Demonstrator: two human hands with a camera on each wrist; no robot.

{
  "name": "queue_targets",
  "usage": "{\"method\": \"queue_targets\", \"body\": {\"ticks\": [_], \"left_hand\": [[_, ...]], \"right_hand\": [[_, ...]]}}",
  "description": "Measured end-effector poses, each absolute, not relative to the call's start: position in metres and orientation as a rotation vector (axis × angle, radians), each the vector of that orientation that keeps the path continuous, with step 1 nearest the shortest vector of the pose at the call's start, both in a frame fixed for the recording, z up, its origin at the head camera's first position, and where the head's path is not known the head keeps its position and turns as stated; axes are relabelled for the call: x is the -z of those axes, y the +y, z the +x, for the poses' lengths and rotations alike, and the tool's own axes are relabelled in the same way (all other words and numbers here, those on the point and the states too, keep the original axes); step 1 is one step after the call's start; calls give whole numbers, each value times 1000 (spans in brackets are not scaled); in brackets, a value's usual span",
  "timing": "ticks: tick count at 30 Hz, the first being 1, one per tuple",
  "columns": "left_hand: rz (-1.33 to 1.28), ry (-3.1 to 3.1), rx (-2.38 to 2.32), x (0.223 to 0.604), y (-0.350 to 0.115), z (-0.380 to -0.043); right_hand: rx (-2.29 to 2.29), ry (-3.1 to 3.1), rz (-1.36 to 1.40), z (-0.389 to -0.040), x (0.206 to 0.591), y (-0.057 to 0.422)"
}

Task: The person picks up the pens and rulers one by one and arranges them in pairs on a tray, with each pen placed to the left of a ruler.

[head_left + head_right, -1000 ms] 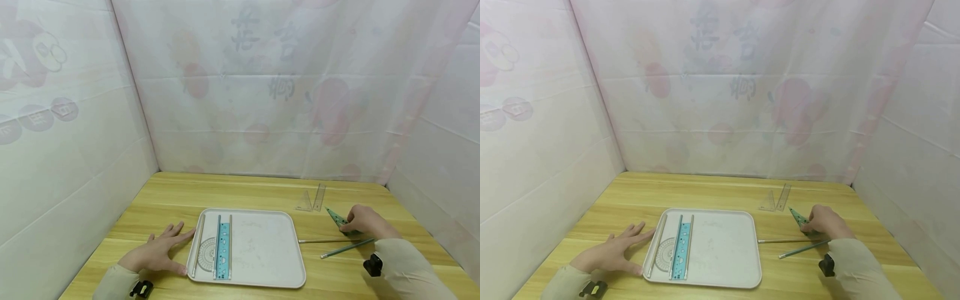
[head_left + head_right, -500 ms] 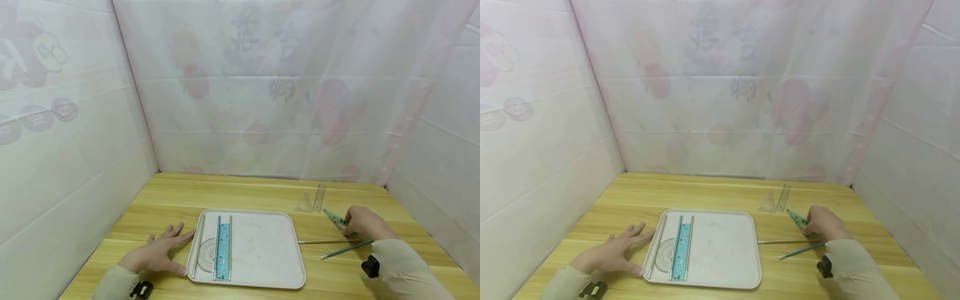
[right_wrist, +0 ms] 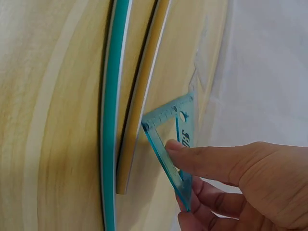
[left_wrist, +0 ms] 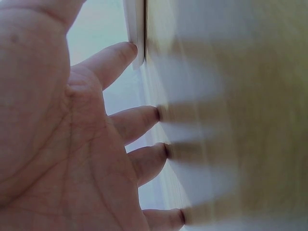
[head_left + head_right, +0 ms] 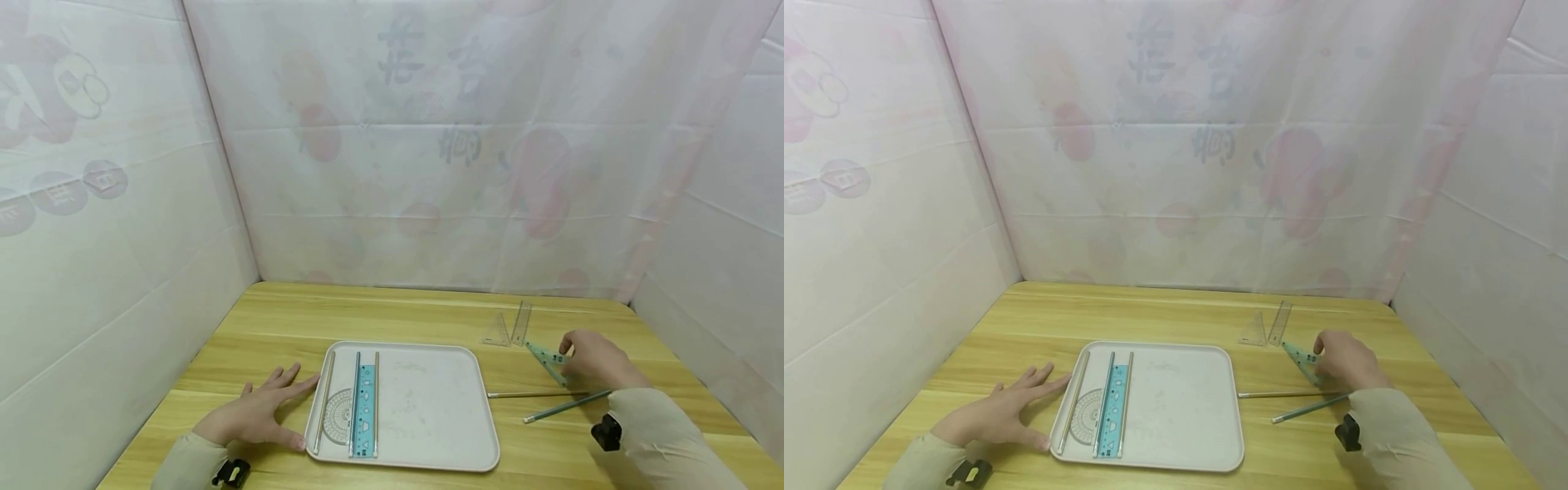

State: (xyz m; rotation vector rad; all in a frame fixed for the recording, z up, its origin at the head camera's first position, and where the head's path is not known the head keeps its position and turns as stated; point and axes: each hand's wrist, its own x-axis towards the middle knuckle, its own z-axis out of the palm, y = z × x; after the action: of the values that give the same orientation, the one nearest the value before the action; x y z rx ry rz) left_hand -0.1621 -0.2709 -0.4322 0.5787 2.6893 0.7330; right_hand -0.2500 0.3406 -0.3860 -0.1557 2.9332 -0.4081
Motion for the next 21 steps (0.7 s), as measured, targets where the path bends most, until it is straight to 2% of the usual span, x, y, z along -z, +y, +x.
{"method": "queue_targets", "body": {"ticks": [21], "left_hand": [[582, 2686, -742, 431, -271, -162]], "right_hand": [[370, 2981, -275, -259, 378, 338]]}}
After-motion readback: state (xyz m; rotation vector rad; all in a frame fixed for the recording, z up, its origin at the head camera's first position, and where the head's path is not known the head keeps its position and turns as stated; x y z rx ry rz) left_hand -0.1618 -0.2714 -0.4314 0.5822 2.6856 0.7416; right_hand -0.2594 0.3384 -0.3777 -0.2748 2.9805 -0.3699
